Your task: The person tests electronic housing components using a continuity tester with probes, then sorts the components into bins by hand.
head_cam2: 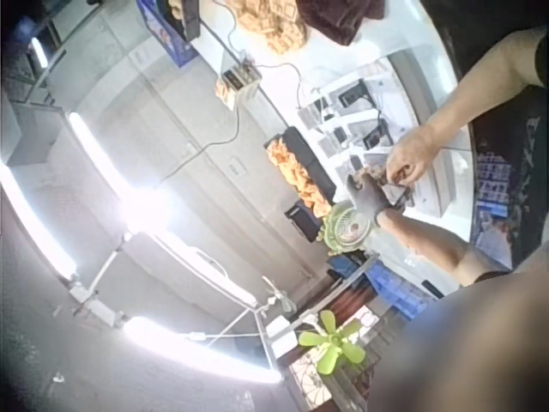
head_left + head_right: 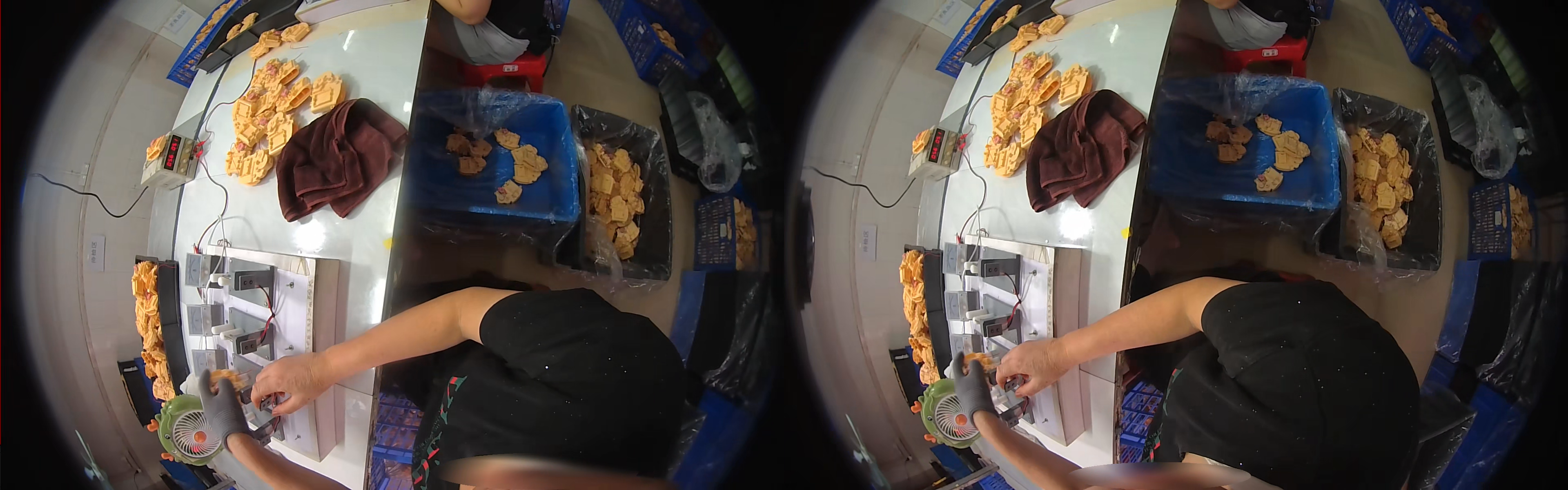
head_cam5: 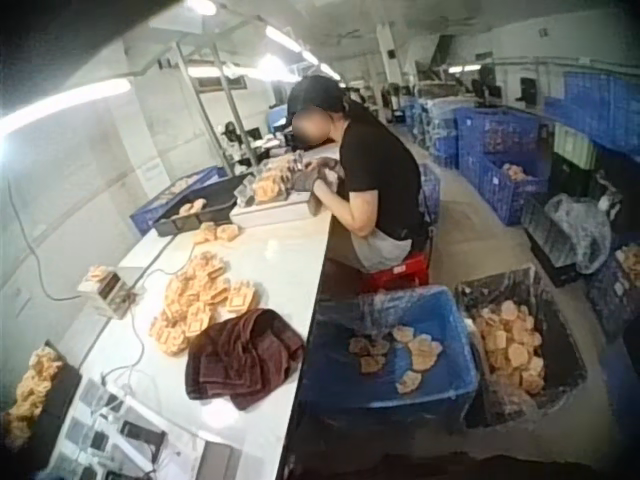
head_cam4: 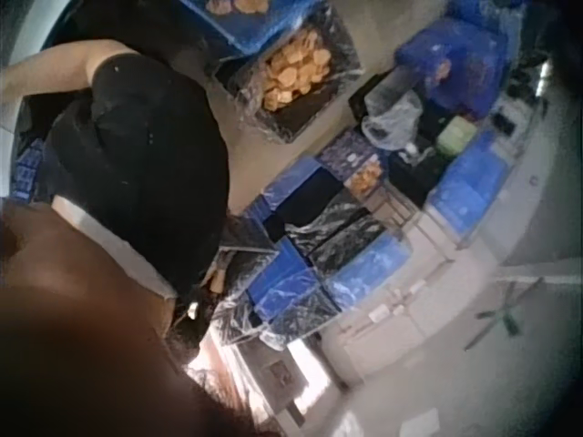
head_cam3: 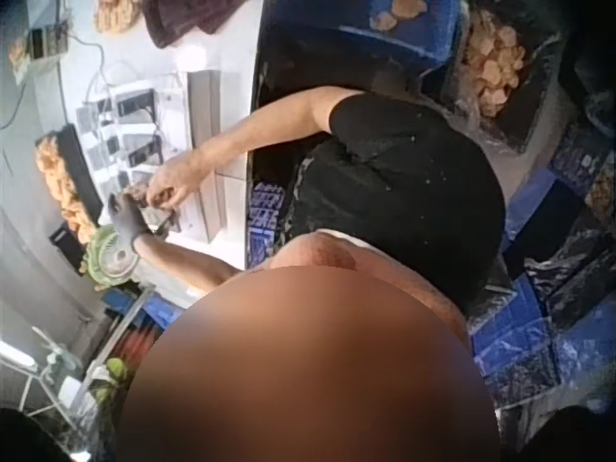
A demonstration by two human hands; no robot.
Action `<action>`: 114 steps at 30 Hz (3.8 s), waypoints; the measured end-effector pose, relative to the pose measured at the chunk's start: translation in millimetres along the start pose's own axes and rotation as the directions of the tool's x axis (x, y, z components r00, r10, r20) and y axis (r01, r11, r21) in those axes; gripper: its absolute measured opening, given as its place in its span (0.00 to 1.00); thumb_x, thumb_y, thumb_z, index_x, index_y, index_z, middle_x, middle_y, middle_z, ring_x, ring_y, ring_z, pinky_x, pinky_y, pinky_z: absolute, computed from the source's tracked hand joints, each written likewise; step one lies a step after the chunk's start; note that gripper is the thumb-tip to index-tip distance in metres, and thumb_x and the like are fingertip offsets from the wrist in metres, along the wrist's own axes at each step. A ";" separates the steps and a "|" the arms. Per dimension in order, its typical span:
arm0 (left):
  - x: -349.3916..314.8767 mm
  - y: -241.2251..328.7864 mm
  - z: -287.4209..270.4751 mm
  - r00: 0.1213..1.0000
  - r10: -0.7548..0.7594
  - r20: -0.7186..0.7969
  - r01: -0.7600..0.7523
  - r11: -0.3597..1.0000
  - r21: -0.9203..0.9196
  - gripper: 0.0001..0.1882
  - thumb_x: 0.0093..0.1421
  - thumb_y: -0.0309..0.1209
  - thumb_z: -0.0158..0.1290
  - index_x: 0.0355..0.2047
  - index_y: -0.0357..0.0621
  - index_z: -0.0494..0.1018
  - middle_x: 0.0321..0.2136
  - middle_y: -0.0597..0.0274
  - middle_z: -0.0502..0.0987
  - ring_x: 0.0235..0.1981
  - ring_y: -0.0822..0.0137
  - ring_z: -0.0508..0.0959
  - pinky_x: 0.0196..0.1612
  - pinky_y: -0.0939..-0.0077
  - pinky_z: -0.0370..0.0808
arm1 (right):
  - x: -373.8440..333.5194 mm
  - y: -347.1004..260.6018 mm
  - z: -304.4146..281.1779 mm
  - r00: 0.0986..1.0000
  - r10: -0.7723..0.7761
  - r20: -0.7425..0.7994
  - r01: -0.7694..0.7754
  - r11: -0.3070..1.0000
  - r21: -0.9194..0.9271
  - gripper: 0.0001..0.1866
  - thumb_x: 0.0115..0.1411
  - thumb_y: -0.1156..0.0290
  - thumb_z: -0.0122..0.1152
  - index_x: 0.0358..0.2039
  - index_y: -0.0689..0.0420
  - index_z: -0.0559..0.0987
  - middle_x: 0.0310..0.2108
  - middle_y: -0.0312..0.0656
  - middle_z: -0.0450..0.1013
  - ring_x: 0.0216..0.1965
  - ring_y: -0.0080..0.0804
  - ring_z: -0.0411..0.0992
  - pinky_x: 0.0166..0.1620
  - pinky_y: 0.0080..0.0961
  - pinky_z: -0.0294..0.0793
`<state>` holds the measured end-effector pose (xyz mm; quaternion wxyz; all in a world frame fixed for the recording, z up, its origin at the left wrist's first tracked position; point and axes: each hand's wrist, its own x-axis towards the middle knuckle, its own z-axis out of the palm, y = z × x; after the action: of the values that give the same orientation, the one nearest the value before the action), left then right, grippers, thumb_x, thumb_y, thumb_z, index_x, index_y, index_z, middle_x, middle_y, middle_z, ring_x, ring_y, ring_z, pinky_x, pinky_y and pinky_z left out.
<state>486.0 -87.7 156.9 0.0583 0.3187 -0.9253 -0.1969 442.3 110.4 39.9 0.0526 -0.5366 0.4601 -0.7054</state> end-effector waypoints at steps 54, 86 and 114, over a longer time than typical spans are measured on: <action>-266.1 11.6 90.7 0.981 0.141 0.131 0.015 0.625 -0.781 0.28 0.63 0.18 0.52 0.65 0.34 0.67 0.57 0.48 0.75 0.58 0.60 0.77 0.61 0.67 0.72 | 51.5 104.9 -394.2 0.785 0.176 -0.593 -0.616 0.131 -0.777 0.38 0.47 0.54 0.76 0.58 0.51 0.73 0.59 0.54 0.68 0.59 0.53 0.69 0.62 0.45 0.69; -233.1 5.4 30.1 0.975 0.098 -0.201 -0.220 0.601 -0.769 0.34 0.54 0.24 0.65 0.61 0.36 0.69 0.56 0.53 0.74 0.58 0.62 0.74 0.62 0.66 0.69 | 5.0 -65.2 -50.6 0.395 0.543 0.741 -0.918 0.260 0.298 0.31 0.75 0.42 0.41 0.60 0.56 0.70 0.49 0.44 0.77 0.40 0.30 0.77 0.38 0.21 0.74; -34.3 -1.1 11.2 0.992 0.065 -0.109 -0.070 0.996 -0.047 0.35 0.64 0.58 0.51 0.64 0.52 0.72 0.49 0.31 0.76 0.50 0.40 0.80 0.56 0.58 0.75 | 6.5 -24.9 -5.5 0.950 0.300 0.087 -0.298 0.954 -0.038 0.15 0.62 0.71 0.66 0.49 0.55 0.78 0.43 0.35 0.73 0.36 0.21 0.71 0.44 0.22 0.74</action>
<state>511.2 -63.9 146.9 0.1230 0.2957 -0.9258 -0.2009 445.6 124.2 62.0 0.1735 -0.4934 0.5416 -0.6582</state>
